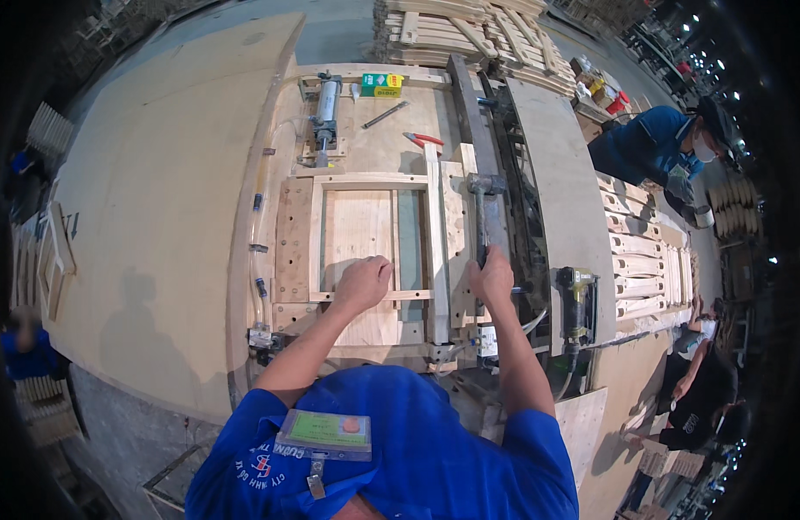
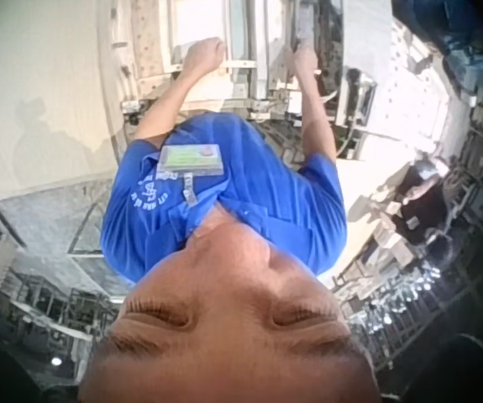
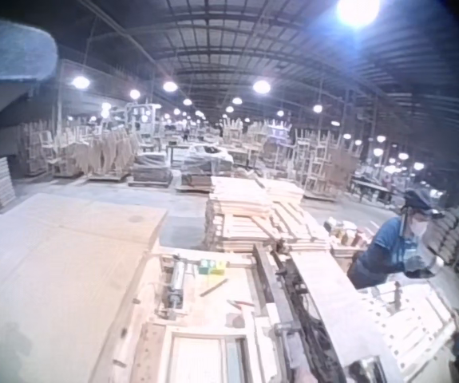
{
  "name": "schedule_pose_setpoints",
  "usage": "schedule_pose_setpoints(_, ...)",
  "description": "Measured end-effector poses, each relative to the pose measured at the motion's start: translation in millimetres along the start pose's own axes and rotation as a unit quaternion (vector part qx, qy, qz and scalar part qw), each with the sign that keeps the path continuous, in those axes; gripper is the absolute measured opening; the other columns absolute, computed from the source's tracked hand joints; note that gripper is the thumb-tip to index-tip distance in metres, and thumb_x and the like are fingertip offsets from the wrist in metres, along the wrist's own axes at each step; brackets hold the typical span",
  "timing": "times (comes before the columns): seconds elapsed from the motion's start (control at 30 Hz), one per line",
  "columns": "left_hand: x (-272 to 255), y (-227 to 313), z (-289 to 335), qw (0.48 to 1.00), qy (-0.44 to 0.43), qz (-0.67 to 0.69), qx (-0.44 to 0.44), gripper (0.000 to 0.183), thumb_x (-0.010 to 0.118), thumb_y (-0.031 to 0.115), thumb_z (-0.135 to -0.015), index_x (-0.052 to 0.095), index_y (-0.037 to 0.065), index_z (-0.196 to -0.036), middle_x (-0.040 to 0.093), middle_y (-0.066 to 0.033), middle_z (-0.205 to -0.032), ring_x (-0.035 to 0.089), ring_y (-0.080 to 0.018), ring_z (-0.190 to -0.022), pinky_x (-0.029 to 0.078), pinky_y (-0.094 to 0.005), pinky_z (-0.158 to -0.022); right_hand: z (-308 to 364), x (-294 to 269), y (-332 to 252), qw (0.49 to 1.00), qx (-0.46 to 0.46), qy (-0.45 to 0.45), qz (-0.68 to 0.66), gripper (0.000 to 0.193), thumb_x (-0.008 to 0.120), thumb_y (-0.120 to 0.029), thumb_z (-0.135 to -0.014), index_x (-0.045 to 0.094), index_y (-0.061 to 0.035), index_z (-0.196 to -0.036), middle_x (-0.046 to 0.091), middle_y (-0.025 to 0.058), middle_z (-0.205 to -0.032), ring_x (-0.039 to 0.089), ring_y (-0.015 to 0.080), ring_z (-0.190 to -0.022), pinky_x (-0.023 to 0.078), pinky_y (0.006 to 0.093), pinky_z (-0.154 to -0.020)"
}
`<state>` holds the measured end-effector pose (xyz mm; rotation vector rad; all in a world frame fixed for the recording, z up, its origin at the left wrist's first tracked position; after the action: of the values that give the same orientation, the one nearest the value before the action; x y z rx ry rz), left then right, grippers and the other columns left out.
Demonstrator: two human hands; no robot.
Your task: The person assembles wooden chair frames on a workbench. They position frame pieces, use a pneumatic nail gun to fasten joints, and pass completed frames to a coworker. The process repeats with multiple frames.
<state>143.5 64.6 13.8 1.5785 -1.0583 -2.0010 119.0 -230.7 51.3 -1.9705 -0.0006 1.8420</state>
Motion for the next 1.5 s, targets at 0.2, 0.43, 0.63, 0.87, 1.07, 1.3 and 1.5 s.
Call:
schedule_pose_setpoints(0.2,2,7,-2,0.999,-0.017,-0.022,0.016,0.031,0.055,0.028,-0.105,0.072,0.002,-0.105,0.074,-0.0228,-0.102,0.07,-0.0433,-0.099,0.056,-0.0545,-0.089,-11,2,-5,0.952,0.094,-0.003,-0.29,0.025,0.065,-0.017,-0.099,0.06,0.0038,-0.111,0.067,0.0121,-0.082,0.067,0.0293,-0.072,0.056,0.0459,-0.07)
schedule_pose_setpoints(0.43,-4,-7,2,1.0,0.025,-0.003,-0.002,0.028,0.057,0.026,-0.103,0.073,0.004,-0.096,0.075,-0.0225,-0.094,0.071,-0.0451,-0.088,0.057,-0.0552,-0.083,1,-83,-176,0.829,-0.05,-0.07,-0.553,0.039,0.054,-0.046,-0.114,0.058,-0.0075,-0.105,0.049,-0.0046,-0.069,0.041,0.0024,-0.046,0.035,0.0209,-0.038)
schedule_pose_setpoints(0.63,3,-10,4,0.999,0.03,-0.017,0.002,0.027,0.059,0.027,-0.103,0.073,0.005,-0.098,0.075,-0.022,-0.092,0.073,-0.0429,-0.089,0.058,-0.0537,-0.081,-29,-38,-231,0.827,-0.283,0.027,-0.485,0.039,0.045,-0.038,-0.115,0.054,-0.0038,-0.098,0.049,0.0002,-0.066,0.044,0.0106,-0.057,0.038,0.0309,-0.05)
schedule_pose_setpoints(0.87,12,-21,-3,0.998,-0.021,-0.046,-0.041,0.035,0.05,0.028,-0.106,0.074,0.002,-0.107,0.075,-0.024,-0.095,0.073,-0.0441,-0.092,0.057,-0.0552,-0.084,-27,45,-246,0.921,-0.231,-0.15,-0.274,0.055,0.046,-0.047,-0.113,0.061,0.0026,-0.096,0.063,0.029,-0.075,0.064,0.0509,-0.073,0.05,0.0529,-0.07)
schedule_pose_setpoints(1.07,5,-8,0,0.999,0.016,-0.028,0.034,0.033,0.051,0.026,-0.105,0.072,0.001,-0.101,0.075,-0.0256,-0.102,0.074,-0.0435,-0.095,0.059,-0.054,-0.087,20,-55,-221,0.83,-0.178,-0.159,-0.505,0.036,0.054,-0.034,-0.114,0.056,-0.0046,-0.092,0.051,-0.0042,-0.071,0.049,0.0039,-0.062,0.038,0.0238,-0.055)
schedule_pose_setpoints(1.3,5,-14,-1,1.0,-0.015,-0.017,-0.006,0.033,0.052,0.028,-0.106,0.072,0.003,-0.102,0.075,-0.023,-0.101,0.07,-0.045,-0.097,0.055,-0.0559,-0.091,89,-155,-190,0.81,-0.159,-0.096,-0.556,0.045,0.053,-0.046,-0.113,0.055,-0.0016,-0.105,0.05,-0.0012,-0.073,0.04,0.0024,-0.056,0.032,0.0212,-0.048)
schedule_pose_setpoints(1.5,5,-8,0,1.0,-0.023,-0.014,-0.009,0.038,0.051,0.032,-0.108,0.073,0.0,-0.103,0.075,-0.0235,-0.103,0.07,-0.0429,-0.099,0.055,-0.0533,-0.092,164,-112,-99,0.85,-0.15,0.057,-0.501,0.055,0.047,-0.054,-0.112,0.052,-0.0041,-0.09,0.051,0.0016,-0.067,0.044,0.0079,-0.051,0.032,0.026,-0.045)
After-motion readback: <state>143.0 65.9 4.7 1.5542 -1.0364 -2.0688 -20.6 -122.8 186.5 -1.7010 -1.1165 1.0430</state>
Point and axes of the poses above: each hand's wrist, its own z-axis away from the middle knuckle, its own x-axis out of the palm, y = z × x, the point moved 5 cm from there along -z, towards the middle knuckle
